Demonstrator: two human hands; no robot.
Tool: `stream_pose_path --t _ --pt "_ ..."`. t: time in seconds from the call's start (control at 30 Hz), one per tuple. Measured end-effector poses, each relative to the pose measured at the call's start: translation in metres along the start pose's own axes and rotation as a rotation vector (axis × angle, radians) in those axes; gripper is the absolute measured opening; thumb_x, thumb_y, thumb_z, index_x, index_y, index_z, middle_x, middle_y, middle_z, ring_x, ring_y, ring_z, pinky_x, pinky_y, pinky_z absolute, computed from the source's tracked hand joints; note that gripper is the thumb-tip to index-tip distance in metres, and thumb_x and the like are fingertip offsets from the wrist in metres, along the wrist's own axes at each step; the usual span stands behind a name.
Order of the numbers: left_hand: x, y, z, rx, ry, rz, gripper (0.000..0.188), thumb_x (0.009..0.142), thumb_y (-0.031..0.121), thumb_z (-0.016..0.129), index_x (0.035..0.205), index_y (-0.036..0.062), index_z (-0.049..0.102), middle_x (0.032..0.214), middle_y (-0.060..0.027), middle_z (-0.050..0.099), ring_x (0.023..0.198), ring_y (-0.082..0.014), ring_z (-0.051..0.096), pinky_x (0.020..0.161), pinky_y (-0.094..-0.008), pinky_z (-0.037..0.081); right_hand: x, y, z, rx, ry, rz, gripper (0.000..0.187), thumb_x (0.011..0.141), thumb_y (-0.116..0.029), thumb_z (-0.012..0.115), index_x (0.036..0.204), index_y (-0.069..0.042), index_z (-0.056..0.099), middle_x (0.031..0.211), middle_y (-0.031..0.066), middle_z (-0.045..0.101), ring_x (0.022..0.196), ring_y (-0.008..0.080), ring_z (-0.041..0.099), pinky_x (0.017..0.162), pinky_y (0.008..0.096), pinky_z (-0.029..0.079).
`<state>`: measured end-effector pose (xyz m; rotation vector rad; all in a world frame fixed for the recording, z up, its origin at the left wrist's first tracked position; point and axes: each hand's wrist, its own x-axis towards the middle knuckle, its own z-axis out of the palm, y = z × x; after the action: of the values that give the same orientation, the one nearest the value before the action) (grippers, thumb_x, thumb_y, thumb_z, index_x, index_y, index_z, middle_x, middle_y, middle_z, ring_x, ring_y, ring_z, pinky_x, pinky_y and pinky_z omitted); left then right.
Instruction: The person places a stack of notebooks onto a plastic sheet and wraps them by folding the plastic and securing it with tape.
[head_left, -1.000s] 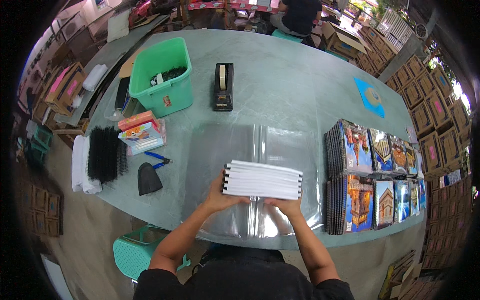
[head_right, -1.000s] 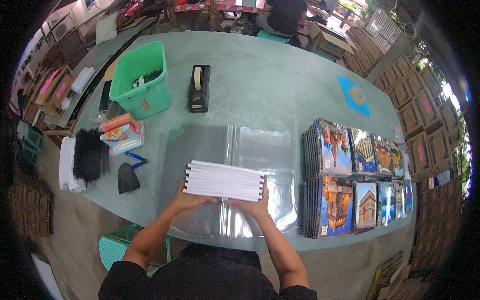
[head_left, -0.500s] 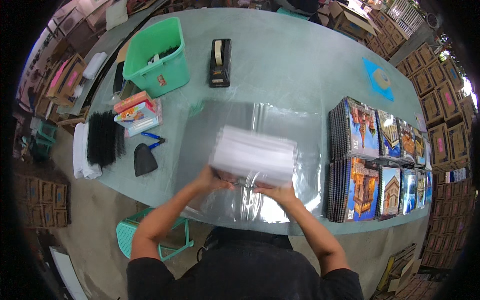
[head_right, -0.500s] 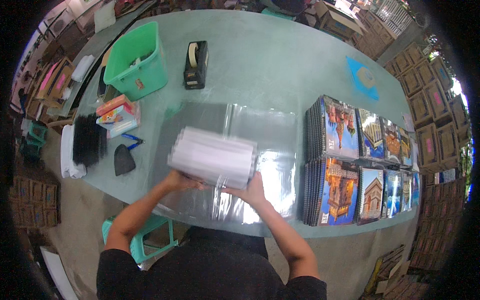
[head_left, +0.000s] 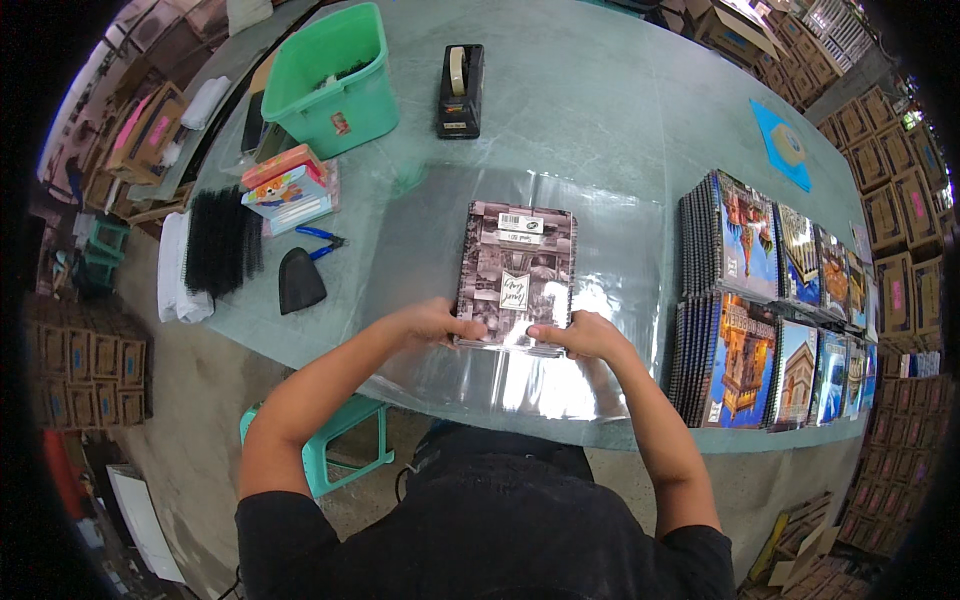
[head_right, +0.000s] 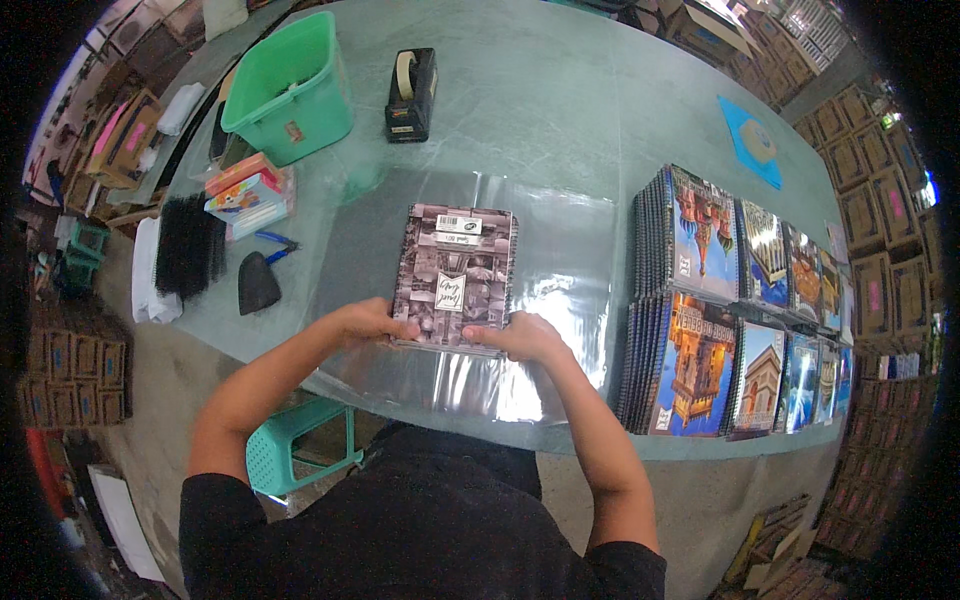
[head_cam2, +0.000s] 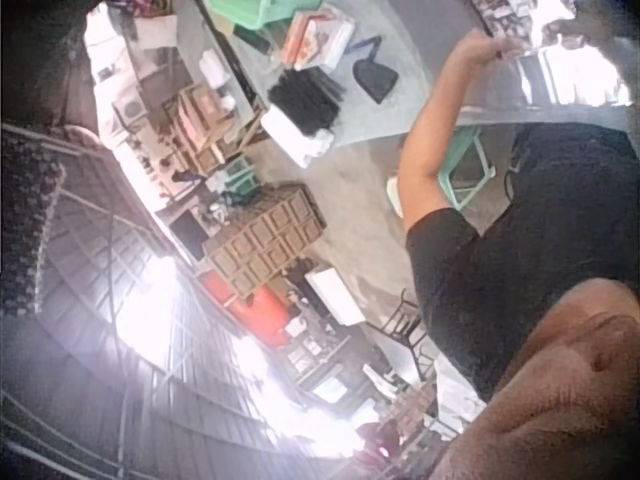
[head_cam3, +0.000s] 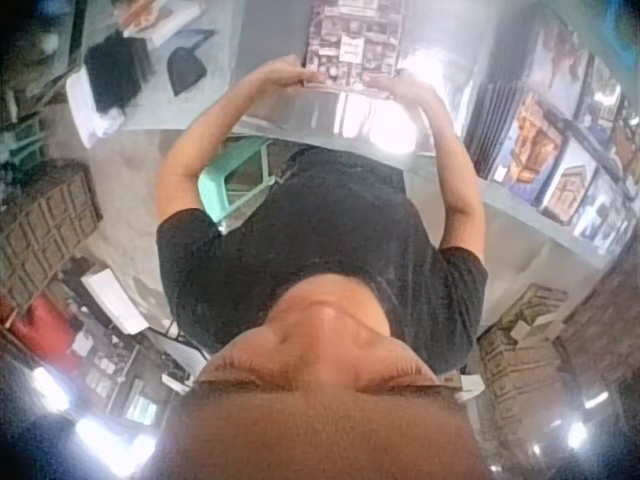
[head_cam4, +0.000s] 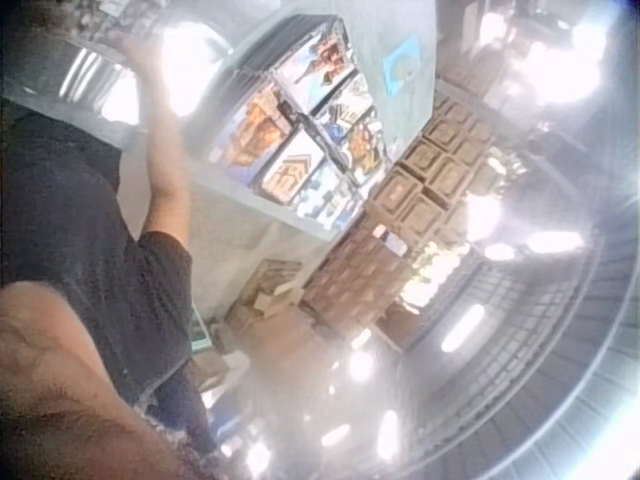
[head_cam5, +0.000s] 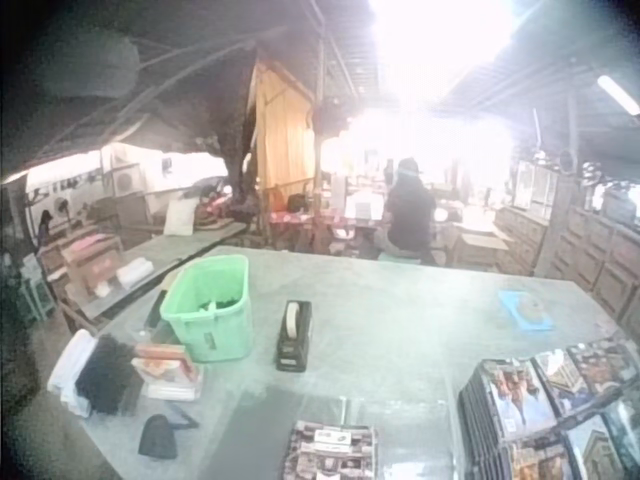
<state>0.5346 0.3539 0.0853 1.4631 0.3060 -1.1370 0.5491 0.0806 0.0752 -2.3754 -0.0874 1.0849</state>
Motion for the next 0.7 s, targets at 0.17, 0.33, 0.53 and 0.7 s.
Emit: stream_pose_path --t 0.17,0.33,0.53,0.7 --pt "-0.049 -0.020 0.050 0.942 0.745 0.837 0.046 0.071 0.021 0.070 0.109 0.0010 0.054 0.099 -0.0165 0.056 0.092 -0.0328 0.054 0.084 -0.0429 0.043 0.000 -0.002 0.001 -0.067 -0.034 0.098 0.090 0.055 -0.081 0.056 0.079 0.006 0.066 0.076 0.0178 0.065 0.079 0.0299 0.065 0.073 0.0361 0.049" --pt "0.051 -0.058 0.191 0.985 0.135 1.187 0.018 0.073 0.014 0.055 0.089 0.0061 0.056 0.085 -0.0128 0.057 0.084 -0.0302 0.057 0.067 -0.0415 0.047 -0.011 0.036 0.003 0.001 0.459 -0.042 0.072 0.073 -0.064 0.055 0.068 0.007 0.062 0.062 0.0208 0.059 0.058 0.0324 0.057 0.059 0.0412 0.044" --pt "0.118 -0.066 0.224 1.132 0.848 1.395 0.014 0.074 0.017 0.051 0.083 0.0080 0.057 0.081 -0.0066 0.052 0.083 -0.0205 0.053 0.065 -0.0321 0.046 -0.058 0.082 0.021 0.280 0.830 -0.441 0.031 0.092 -0.025 0.049 0.077 0.002 0.053 0.068 0.0089 0.053 0.062 0.0225 0.051 0.057 0.0366 0.039" --pt "0.114 -0.060 0.228 0.880 0.622 1.201 0.010 0.078 0.015 0.052 0.077 0.0055 0.051 0.080 -0.0116 0.056 0.082 -0.0249 0.057 0.067 -0.0364 0.046 -0.066 0.141 0.053 -0.070 1.252 -0.566 0.022 0.089 -0.015 0.047 0.099 0.004 0.054 0.093 0.0138 0.054 0.091 0.0281 0.051 0.080 0.0391 0.040"
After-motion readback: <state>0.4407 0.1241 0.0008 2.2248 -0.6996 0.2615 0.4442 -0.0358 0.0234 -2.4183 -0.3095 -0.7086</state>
